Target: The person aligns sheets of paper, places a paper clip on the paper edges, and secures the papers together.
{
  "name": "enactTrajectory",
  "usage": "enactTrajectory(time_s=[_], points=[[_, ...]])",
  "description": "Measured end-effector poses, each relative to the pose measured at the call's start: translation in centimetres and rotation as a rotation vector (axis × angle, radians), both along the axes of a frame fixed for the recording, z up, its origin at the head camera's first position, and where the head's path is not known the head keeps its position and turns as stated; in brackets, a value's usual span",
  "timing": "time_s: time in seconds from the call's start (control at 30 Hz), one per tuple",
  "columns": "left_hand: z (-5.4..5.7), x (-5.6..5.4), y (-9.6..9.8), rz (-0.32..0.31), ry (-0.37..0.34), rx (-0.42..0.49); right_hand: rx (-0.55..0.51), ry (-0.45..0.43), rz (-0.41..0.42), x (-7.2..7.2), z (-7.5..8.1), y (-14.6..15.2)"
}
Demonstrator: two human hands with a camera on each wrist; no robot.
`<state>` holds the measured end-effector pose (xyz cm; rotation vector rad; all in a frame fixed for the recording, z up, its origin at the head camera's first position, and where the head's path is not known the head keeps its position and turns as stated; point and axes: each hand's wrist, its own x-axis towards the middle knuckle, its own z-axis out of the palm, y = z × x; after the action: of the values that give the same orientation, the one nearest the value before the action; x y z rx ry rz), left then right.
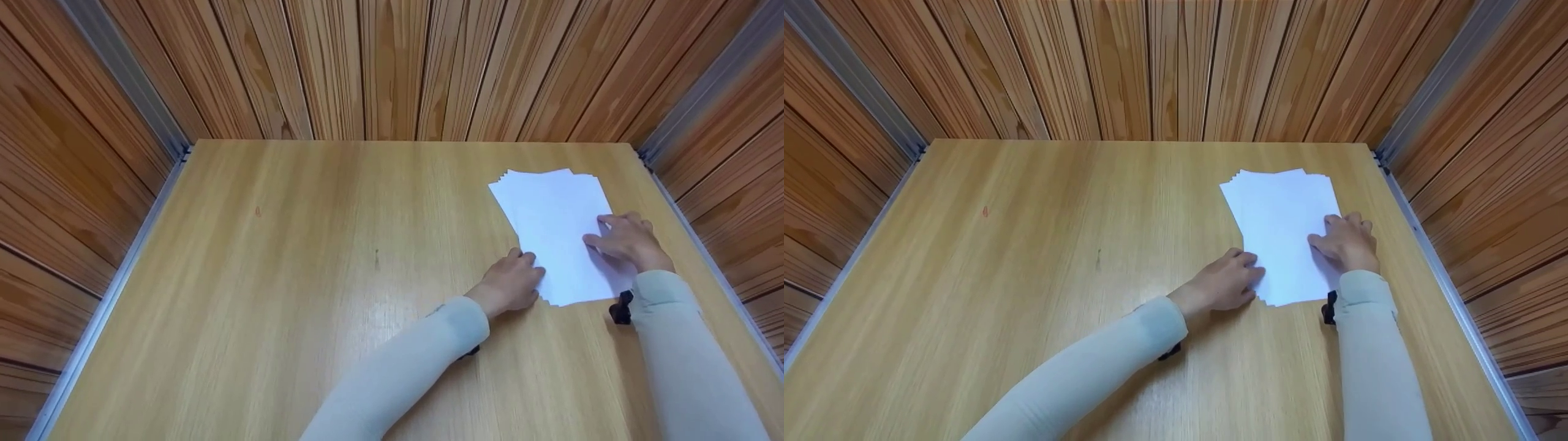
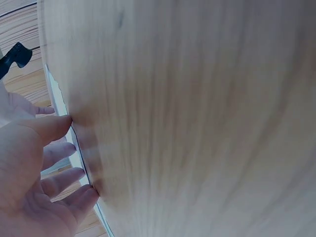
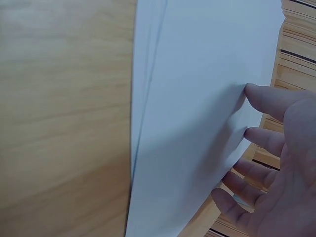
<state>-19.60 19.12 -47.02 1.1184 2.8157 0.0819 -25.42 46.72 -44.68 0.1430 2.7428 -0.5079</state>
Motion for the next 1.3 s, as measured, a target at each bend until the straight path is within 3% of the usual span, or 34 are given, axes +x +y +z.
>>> enactTrajectory(time_s=[0.27,0.47,0.73,1.3], points=[[0.0,-0.2,-0.1,-0.014,0.02,0.006,0.012,0.002,0.018,-0.2,0.2,-0.4],[-0.1,-0.3,-0.1,0.008,0.033,0.01,0.009,-0.012,-0.016,-0.1,0.5,-1.2],[0.0,-0.4,-0.2,-0.012,0.066,0.004,0.016,-0.017,-0.031,0.2,0.8,-1.9],[0.3,-0.9,-0.4,-0.021,0.002,0.025,-0.005,-0.078,-0.07,0.0,1.4,-3.1]])
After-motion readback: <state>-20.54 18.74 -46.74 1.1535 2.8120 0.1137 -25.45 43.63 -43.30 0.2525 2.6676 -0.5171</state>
